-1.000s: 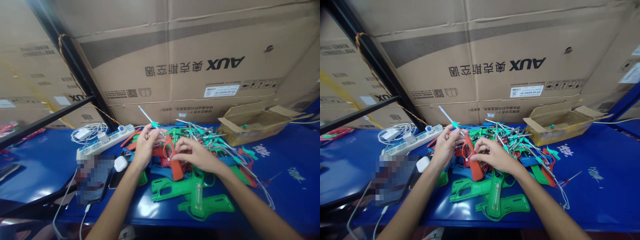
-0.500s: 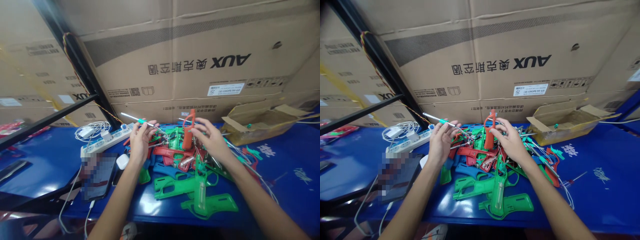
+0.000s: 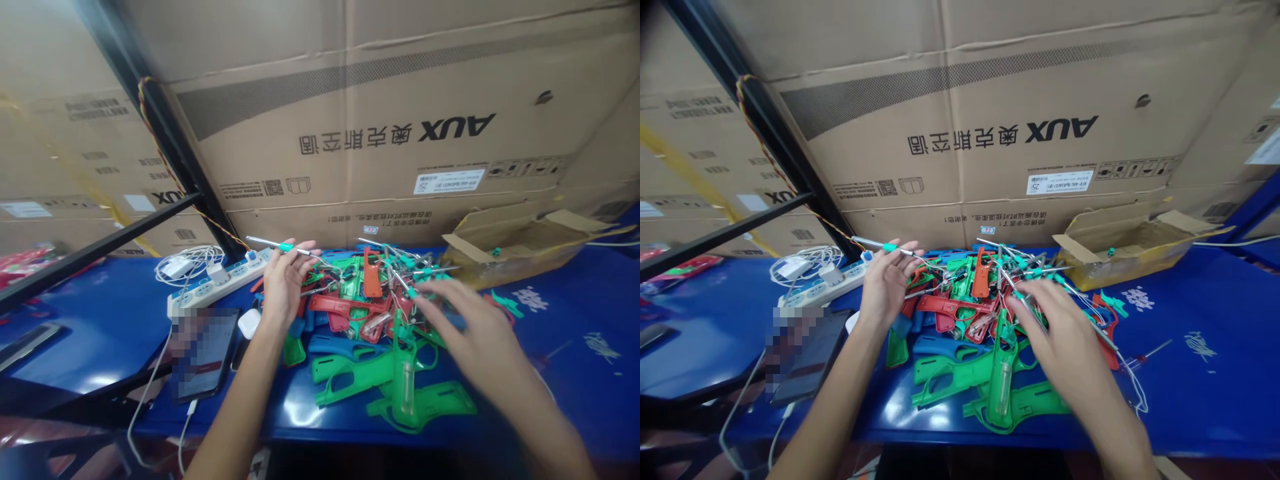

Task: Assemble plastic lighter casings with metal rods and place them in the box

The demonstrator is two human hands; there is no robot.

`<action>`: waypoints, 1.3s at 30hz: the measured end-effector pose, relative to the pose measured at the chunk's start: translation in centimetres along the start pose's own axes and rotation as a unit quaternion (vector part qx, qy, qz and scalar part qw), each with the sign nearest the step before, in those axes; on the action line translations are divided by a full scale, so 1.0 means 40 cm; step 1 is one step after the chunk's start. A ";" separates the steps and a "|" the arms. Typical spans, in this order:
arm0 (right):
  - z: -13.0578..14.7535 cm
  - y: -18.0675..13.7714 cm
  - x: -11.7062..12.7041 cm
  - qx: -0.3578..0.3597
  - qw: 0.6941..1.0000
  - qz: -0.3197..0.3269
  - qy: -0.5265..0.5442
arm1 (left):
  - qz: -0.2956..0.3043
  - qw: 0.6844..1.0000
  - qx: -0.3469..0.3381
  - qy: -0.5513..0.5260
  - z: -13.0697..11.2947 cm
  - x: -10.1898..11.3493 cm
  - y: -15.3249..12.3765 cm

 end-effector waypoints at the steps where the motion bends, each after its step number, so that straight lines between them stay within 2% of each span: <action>1: 0.012 -0.063 0.007 -0.002 1.000 -0.008 -0.002 | 0.000 1.000 0.002 -0.004 -0.004 -0.002 0.003; 3: 0.025 -0.188 0.004 0.018 1.000 0.015 -0.019 | 0.004 1.000 0.009 -0.012 -0.018 -0.007 0.002; 5: 0.024 -0.290 -0.016 0.066 0.994 0.064 -0.058 | 0.018 0.999 0.021 -0.021 -0.040 -0.014 -0.020; 8: 0.015 -0.362 -0.051 0.117 0.985 0.072 -0.105 | 0.041 0.997 0.052 -0.039 -0.067 -0.020 -0.119; 10: 0.016 -0.362 -0.071 0.115 0.983 0.069 -0.125 | 0.020 0.993 0.091 -0.073 -0.069 -0.018 -0.220; 13: 0.032 -0.325 -0.097 0.077 0.984 0.102 -0.123 | -0.032 0.984 0.151 -0.090 -0.043 -0.009 -0.368; 15: 0.041 -0.293 -0.115 0.033 0.987 0.118 -0.102 | -0.056 0.979 0.177 -0.090 -0.014 -0.008 -0.435; 17: 0.040 -0.263 -0.137 -0.009 0.990 0.127 -0.068 | -0.075 0.976 0.190 -0.076 0.017 -0.014 -0.470; 22: 0.015 -0.191 -0.189 -0.059 0.988 0.141 0.017 | -0.082 0.971 0.221 -0.043 0.079 -0.041 -0.469; 28: -0.011 -0.113 -0.209 -0.059 0.983 0.155 0.075 | -0.066 0.970 0.230 0.031 0.104 -0.048 -0.399; 33: -0.024 -0.063 -0.183 -0.059 0.975 0.175 0.126 | -0.068 0.972 0.212 0.079 0.119 -0.021 -0.337; 39: -0.025 -0.041 -0.117 -0.071 0.961 0.202 0.174 | -0.067 0.974 0.181 0.115 0.136 -0.008 -0.327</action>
Point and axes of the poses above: each hand's wrist, its own y-axis towards the middle knuckle, its own x-axis out of the back of the hand, z = x × y, the point moved 1 cm from there along y, towards the middle knuckle, and after that the axes turned 11 degrees about y, right-handed, at the moved point
